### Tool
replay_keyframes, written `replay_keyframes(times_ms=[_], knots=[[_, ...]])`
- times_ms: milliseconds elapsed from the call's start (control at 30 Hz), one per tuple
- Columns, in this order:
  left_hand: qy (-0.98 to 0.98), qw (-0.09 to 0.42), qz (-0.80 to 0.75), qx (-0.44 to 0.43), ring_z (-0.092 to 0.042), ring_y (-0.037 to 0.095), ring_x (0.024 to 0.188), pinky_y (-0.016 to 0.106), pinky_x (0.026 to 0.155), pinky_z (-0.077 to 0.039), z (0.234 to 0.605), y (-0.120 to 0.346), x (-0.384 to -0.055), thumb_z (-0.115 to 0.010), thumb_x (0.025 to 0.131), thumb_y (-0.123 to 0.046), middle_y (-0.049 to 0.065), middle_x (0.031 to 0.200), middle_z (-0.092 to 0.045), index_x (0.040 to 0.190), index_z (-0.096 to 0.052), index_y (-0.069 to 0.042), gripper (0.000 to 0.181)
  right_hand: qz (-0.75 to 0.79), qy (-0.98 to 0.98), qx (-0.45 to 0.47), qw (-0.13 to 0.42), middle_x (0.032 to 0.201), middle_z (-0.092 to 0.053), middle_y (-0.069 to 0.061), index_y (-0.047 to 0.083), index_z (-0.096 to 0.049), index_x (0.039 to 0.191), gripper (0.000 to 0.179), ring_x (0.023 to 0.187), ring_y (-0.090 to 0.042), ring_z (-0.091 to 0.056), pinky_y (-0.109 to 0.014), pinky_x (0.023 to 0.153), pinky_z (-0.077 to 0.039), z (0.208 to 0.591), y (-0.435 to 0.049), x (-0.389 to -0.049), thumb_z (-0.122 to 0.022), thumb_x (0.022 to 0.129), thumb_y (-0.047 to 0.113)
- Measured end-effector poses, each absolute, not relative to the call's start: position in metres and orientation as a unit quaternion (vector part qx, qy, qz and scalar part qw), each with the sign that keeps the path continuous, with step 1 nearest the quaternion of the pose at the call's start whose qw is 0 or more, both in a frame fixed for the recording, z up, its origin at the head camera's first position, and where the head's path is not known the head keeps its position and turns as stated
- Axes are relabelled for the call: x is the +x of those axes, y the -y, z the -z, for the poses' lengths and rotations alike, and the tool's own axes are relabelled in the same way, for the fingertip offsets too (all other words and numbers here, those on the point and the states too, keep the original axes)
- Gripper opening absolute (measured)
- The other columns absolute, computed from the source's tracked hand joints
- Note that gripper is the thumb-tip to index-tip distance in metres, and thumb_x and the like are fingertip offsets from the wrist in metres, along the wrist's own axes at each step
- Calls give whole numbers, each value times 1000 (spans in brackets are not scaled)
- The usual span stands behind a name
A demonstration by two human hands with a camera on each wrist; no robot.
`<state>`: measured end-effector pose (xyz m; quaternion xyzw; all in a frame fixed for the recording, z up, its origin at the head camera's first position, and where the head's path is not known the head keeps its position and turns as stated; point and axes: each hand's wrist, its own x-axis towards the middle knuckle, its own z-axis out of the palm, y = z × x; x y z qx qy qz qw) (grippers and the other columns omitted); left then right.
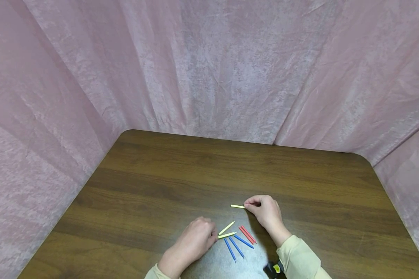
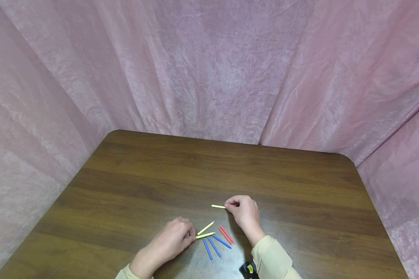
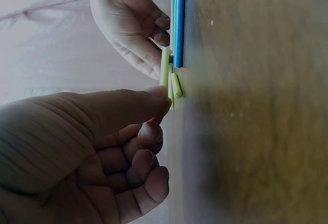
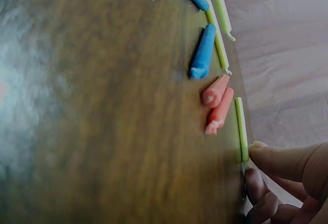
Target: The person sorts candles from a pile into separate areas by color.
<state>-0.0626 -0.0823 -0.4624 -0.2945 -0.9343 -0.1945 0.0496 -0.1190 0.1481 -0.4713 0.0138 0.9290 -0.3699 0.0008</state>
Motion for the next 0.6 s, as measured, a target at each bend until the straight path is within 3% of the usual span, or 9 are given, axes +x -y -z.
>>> replay_keyframes(times_ms=[600], knots=[[937,50,198,-282,-50,8,66,22,60,-43,462,81,-64,-75,75,-12,-13,64,-48,63,-59,-19,22,374,-928,11,-1,78,-70,9,21,-75,76,6,80,-17,-64,-37,72,-45,471,-149,-119,-77,81,19]])
